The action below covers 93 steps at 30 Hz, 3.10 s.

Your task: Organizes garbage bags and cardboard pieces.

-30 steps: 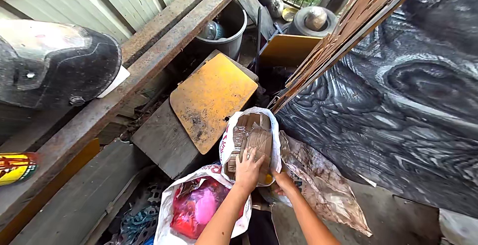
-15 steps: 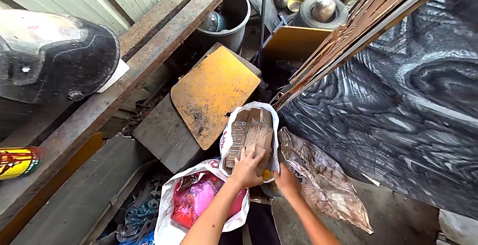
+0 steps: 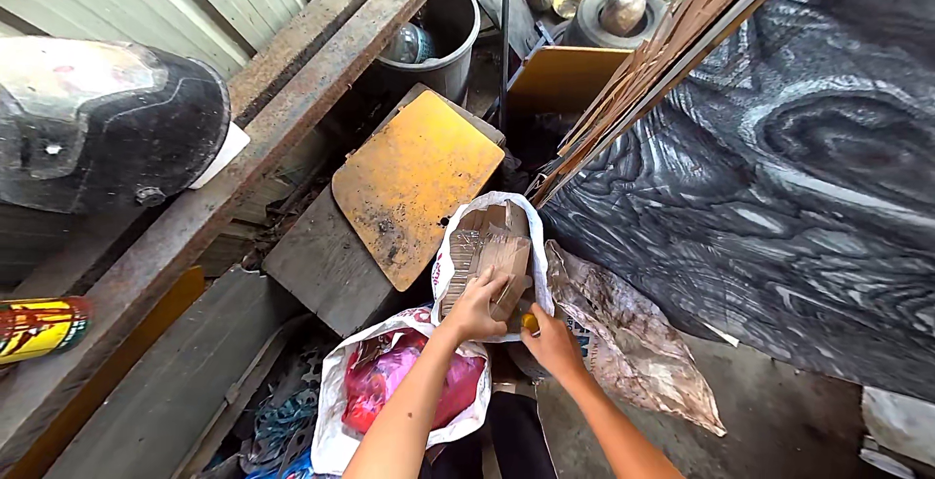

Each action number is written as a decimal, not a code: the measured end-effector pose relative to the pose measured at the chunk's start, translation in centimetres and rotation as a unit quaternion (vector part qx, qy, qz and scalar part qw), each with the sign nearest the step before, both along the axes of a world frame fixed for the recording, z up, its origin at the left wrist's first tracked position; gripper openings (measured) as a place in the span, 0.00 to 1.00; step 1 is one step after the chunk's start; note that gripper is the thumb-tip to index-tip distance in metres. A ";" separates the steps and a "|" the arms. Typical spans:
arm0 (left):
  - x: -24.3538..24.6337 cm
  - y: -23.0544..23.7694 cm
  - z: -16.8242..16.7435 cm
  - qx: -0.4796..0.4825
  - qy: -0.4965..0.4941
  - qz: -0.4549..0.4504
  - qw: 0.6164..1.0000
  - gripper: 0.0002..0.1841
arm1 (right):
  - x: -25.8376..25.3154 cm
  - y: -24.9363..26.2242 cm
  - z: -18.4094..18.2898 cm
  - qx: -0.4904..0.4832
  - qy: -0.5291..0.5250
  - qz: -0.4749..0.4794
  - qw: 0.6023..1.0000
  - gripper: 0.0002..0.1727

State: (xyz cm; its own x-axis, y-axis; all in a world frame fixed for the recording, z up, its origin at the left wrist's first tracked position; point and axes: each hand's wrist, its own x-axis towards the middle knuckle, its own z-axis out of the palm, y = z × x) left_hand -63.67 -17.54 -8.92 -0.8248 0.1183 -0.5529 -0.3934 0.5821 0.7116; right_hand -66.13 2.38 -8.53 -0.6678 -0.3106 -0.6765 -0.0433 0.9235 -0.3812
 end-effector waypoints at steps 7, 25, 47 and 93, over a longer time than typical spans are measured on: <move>0.7 1.5 -0.2 -0.048 -0.019 -0.014 0.999 0.53 | -3.1 -0.7 0.0 -0.007 0.061 -0.047 0.997 0.21; 1.6 3.1 0.0 -0.095 -0.024 -0.028 0.995 0.53 | -11.0 -4.8 -5.9 0.023 0.129 -0.105 0.986 0.15; 2.0 3.9 1.3 -0.186 -0.088 0.030 0.978 0.58 | 1.5 0.7 -2.7 -0.066 -0.241 -0.217 0.944 0.18; -9.1 1.9 -10.3 -0.277 -0.063 -0.080 0.955 0.75 | -8.4 -1.4 -3.3 -0.075 -0.129 -0.223 0.963 0.27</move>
State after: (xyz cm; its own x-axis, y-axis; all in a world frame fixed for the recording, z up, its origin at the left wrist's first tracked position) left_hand -72.79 -15.64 -19.20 -0.7436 -0.1032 -0.6607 -0.3305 0.9156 0.2290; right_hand -74.56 0.98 -11.79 -0.5727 -0.1387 -0.8080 0.4587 0.7626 -0.4561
